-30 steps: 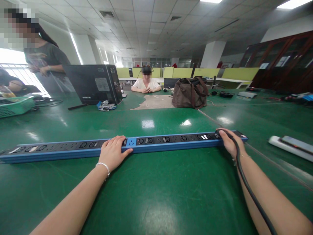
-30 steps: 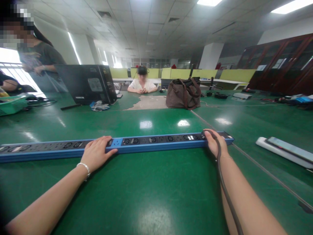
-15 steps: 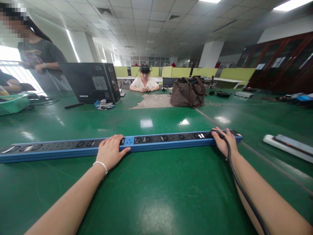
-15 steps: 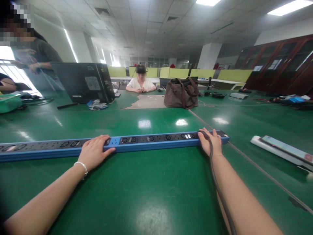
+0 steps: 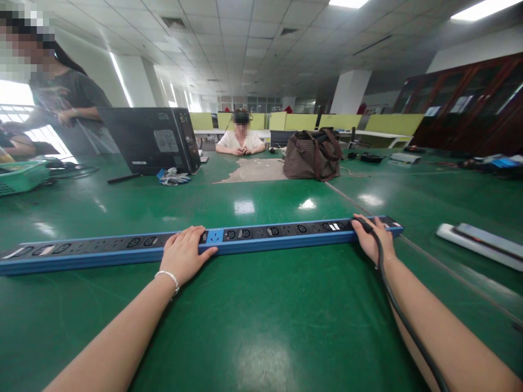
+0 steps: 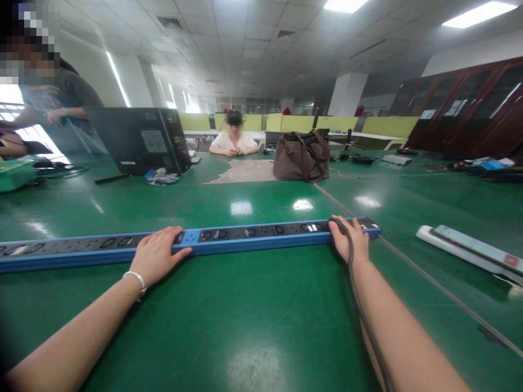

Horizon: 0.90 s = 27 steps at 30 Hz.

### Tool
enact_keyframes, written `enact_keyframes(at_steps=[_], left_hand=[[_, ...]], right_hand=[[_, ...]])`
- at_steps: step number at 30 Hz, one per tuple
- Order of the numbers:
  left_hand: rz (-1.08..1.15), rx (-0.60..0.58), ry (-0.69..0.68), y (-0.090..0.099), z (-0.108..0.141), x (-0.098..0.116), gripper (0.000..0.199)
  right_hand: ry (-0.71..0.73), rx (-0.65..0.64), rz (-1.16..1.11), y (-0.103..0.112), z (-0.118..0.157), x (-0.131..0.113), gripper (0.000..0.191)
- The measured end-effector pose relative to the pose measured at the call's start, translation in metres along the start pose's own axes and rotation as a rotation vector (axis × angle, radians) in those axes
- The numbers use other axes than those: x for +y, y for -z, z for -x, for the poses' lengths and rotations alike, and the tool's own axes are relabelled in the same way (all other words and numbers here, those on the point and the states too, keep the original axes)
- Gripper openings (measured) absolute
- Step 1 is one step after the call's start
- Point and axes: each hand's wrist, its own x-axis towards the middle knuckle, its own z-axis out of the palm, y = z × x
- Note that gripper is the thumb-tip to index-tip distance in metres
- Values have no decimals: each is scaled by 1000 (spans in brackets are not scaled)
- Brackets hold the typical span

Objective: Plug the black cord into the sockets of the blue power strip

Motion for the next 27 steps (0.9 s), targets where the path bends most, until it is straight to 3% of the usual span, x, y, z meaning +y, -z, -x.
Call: enact_keyframes(at_steps=[12,17,27], left_hand=[[16,-7,8,-2,0,-1,60],[23,-4,17,-1,0,0,59],[37,6,8,-3,0,-2,59]], right_hand=[[-99,1,-1,5,0,-10,42],[-83,-17,-7,5,-2,-9,44],[8,69,-69,1,-3,-4,42]])
